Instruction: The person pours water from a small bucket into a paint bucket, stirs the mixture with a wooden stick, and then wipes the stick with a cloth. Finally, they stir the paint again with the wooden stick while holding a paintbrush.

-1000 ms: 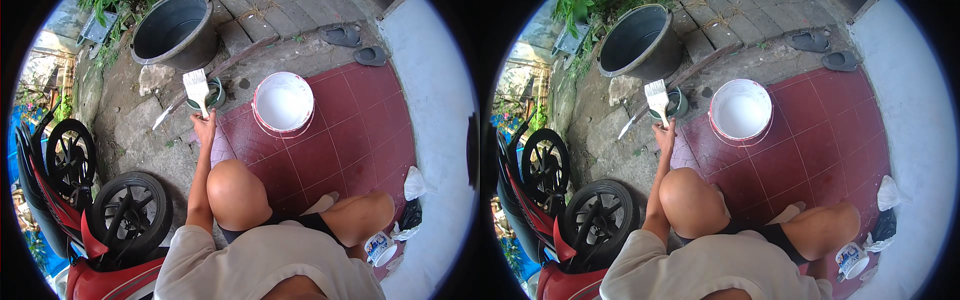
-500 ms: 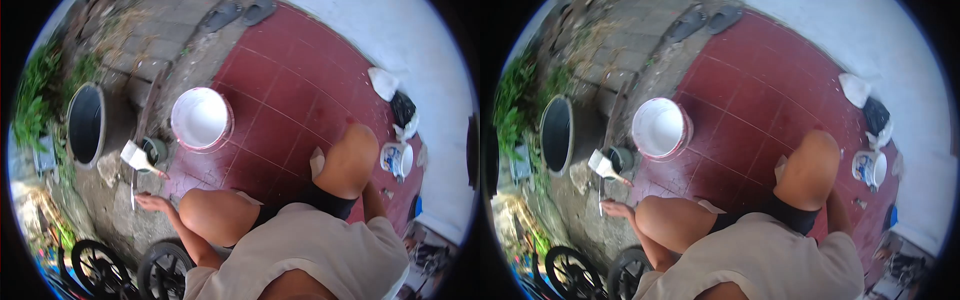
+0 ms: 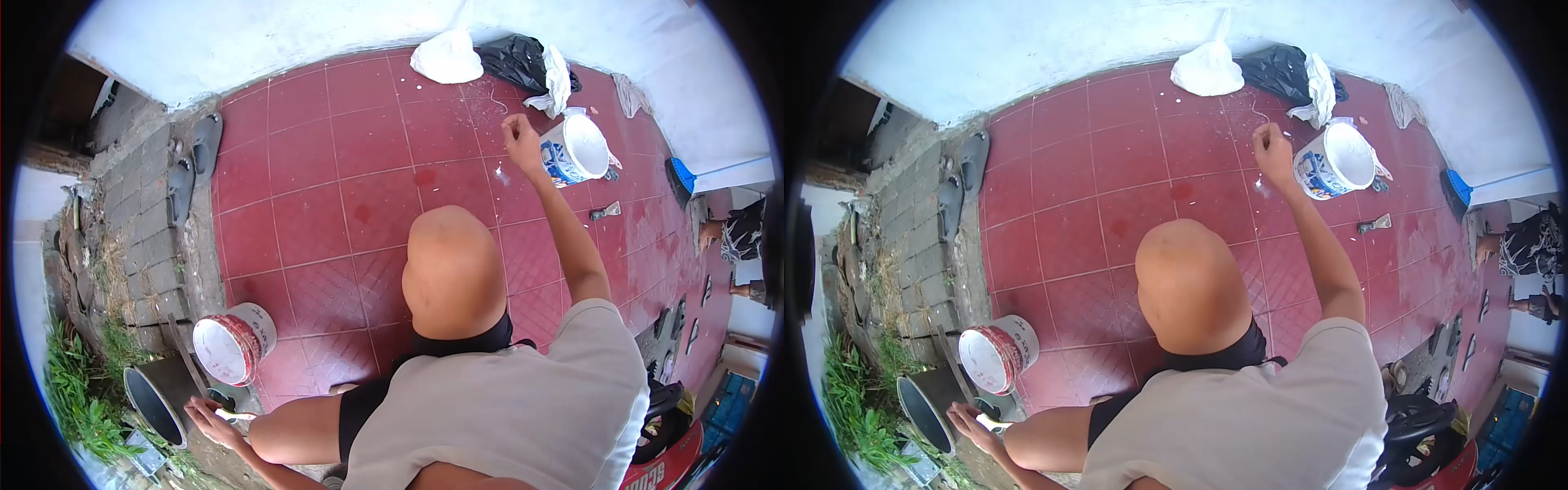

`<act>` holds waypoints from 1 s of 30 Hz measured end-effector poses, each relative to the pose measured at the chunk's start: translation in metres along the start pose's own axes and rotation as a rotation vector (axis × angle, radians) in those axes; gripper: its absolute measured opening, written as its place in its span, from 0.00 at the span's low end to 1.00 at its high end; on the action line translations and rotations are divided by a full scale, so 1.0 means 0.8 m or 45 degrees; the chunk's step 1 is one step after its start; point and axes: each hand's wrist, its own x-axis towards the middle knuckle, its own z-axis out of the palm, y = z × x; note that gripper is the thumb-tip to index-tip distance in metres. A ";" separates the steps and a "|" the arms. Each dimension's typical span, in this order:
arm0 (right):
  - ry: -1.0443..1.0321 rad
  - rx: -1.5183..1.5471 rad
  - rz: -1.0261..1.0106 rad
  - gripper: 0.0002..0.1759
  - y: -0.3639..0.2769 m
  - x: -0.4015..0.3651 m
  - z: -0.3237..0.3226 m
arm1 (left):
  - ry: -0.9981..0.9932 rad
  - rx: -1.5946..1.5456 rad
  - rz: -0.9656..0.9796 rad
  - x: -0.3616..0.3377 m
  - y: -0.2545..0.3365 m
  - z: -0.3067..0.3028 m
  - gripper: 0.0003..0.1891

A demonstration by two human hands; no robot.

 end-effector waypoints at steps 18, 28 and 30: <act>0.095 -0.667 0.617 0.49 0.370 0.308 -0.037 | -0.394 0.361 -0.539 0.005 -0.042 0.022 0.15; 0.294 -0.713 0.258 0.18 0.383 0.276 -0.073 | -0.425 0.453 -0.417 0.014 -0.046 0.016 0.14; 0.308 -0.671 0.212 0.19 0.350 0.272 -0.091 | -0.390 0.569 -0.202 0.021 -0.045 0.014 0.15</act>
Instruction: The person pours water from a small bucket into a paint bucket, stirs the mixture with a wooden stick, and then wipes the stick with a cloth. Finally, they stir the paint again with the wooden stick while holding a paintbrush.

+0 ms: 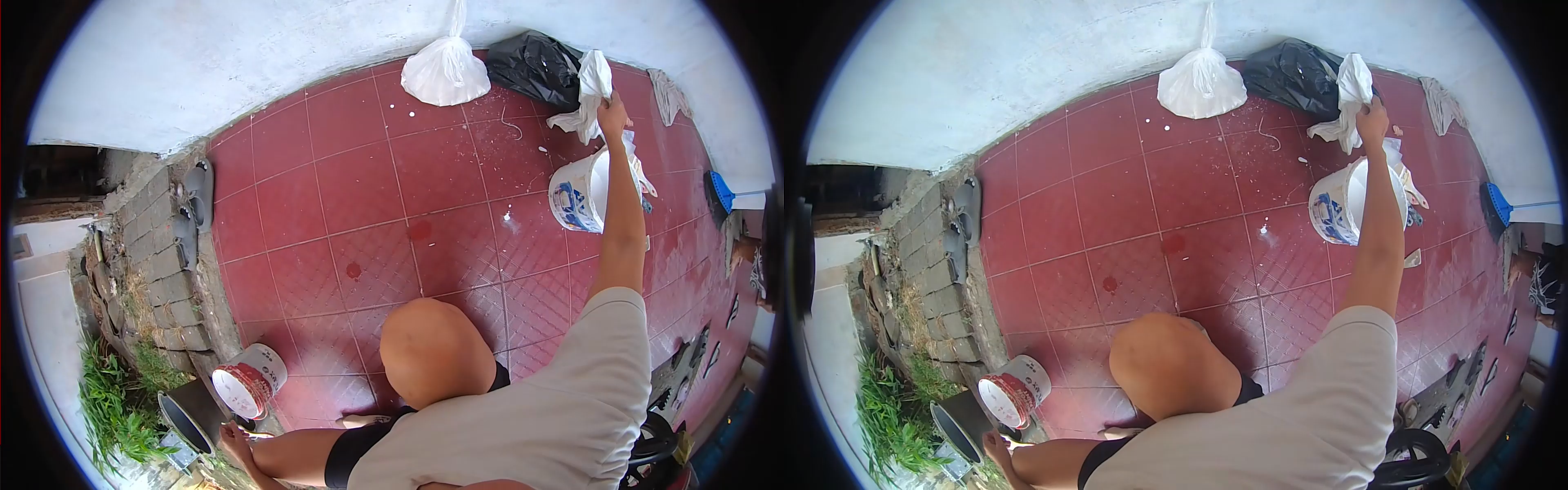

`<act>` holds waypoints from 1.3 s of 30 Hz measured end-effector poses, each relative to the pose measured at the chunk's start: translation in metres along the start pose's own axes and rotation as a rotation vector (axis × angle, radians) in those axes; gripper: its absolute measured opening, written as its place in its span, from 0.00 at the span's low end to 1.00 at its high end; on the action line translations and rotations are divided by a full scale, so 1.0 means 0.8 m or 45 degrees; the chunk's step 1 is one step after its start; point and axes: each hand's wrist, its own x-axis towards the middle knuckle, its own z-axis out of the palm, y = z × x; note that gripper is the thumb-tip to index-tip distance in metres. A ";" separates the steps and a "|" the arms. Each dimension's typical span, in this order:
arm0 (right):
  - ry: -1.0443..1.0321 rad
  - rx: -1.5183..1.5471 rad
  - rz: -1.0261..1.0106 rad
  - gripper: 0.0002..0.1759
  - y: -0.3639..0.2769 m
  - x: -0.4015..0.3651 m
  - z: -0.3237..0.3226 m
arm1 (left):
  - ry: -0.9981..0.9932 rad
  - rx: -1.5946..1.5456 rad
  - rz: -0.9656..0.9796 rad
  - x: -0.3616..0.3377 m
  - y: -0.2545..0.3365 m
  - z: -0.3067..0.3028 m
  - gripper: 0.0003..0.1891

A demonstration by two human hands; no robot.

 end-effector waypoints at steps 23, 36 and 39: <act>-1.185 1.294 -0.948 0.26 -0.648 -0.304 -0.404 | -0.932 -1.399 1.031 0.018 0.419 0.121 0.58; -1.638 1.096 -1.752 0.16 -0.957 -0.620 -0.411 | -0.605 -2.989 0.455 -0.010 0.267 0.152 0.54; -1.765 0.866 -1.855 0.14 -0.981 -0.668 -0.391 | -0.408 -3.119 0.172 -0.012 0.278 0.136 0.48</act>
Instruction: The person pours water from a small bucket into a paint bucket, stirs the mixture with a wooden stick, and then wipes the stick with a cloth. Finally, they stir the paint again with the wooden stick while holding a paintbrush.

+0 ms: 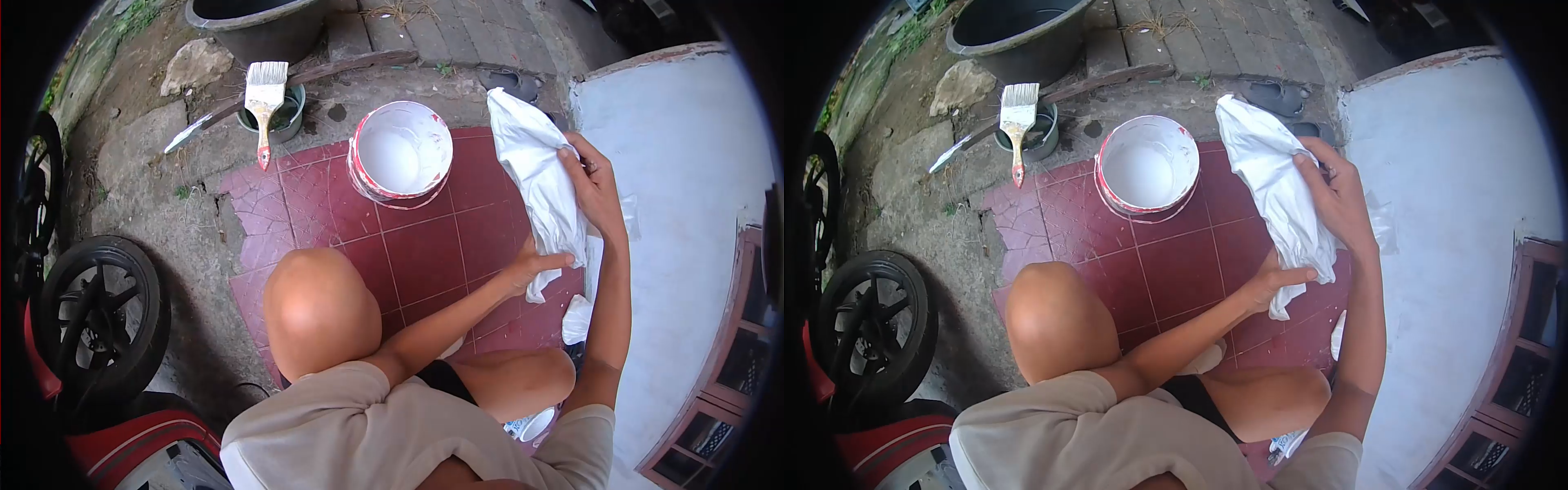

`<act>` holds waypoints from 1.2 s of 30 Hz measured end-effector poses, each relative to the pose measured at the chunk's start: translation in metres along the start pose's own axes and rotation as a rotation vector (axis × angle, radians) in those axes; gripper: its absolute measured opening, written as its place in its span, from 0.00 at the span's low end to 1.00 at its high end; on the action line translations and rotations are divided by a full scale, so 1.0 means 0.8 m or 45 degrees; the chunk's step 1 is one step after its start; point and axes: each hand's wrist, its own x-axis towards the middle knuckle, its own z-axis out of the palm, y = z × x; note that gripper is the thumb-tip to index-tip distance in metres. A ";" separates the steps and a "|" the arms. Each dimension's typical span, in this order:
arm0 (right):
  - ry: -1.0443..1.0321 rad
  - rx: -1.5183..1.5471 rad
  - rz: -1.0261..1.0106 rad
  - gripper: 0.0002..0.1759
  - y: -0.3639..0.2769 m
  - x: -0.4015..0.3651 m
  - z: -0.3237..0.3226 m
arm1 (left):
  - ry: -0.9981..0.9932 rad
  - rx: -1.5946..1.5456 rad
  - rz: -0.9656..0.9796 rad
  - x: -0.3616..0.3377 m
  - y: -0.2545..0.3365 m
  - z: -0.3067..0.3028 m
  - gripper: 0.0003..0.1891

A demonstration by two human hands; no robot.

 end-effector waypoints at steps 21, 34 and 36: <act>-0.753 -0.634 -0.222 0.26 -0.024 0.110 0.102 | 0.412 -0.360 0.424 -0.009 0.066 0.026 0.22; -1.157 -0.902 0.046 0.33 -0.102 0.070 0.005 | 0.435 -0.416 0.451 -0.027 0.098 0.037 0.26; -1.235 -0.852 0.048 0.37 -0.108 0.073 0.005 | 0.450 -0.431 0.477 -0.030 0.096 0.035 0.28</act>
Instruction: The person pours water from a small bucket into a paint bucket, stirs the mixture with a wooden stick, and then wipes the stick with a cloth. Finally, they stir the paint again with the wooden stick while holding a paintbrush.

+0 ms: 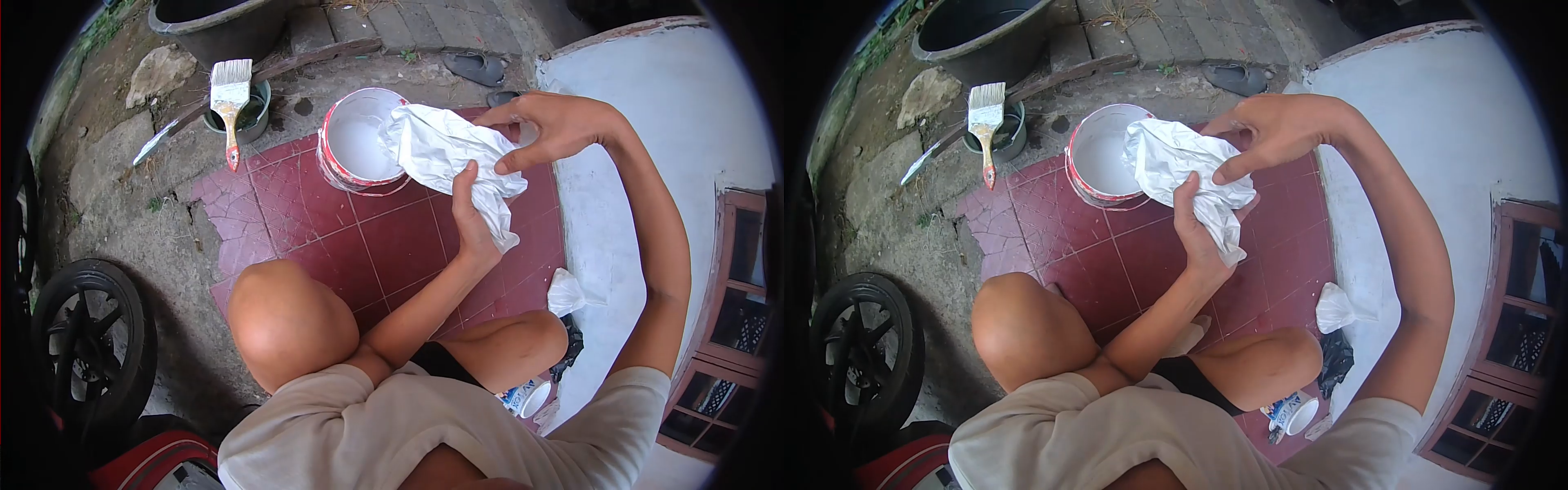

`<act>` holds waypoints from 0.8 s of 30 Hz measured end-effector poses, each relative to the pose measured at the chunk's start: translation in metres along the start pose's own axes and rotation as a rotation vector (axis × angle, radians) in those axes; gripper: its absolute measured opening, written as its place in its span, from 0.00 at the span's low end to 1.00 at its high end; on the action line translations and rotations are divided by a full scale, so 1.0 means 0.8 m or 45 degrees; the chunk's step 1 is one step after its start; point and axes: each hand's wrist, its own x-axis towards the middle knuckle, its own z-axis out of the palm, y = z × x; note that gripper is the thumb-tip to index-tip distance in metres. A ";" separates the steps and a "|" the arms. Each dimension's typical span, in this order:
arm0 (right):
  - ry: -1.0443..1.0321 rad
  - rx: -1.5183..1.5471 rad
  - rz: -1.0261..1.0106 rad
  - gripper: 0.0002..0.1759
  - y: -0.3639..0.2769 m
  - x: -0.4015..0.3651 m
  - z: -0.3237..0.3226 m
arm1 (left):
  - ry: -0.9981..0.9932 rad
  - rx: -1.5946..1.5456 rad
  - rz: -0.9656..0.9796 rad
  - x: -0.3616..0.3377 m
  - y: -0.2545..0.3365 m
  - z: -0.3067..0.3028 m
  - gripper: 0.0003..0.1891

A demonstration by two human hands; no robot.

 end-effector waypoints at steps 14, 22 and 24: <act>-0.356 0.393 -0.032 0.50 0.015 0.033 -0.016 | 0.082 -0.025 0.233 -0.002 0.004 -0.012 0.31; -0.079 -0.152 0.013 0.44 -0.006 0.051 -0.017 | 0.083 0.017 0.337 0.005 0.008 -0.025 0.27; -0.017 -0.391 -0.078 0.43 -0.022 0.051 -0.012 | 0.125 0.064 0.336 0.008 0.005 -0.032 0.26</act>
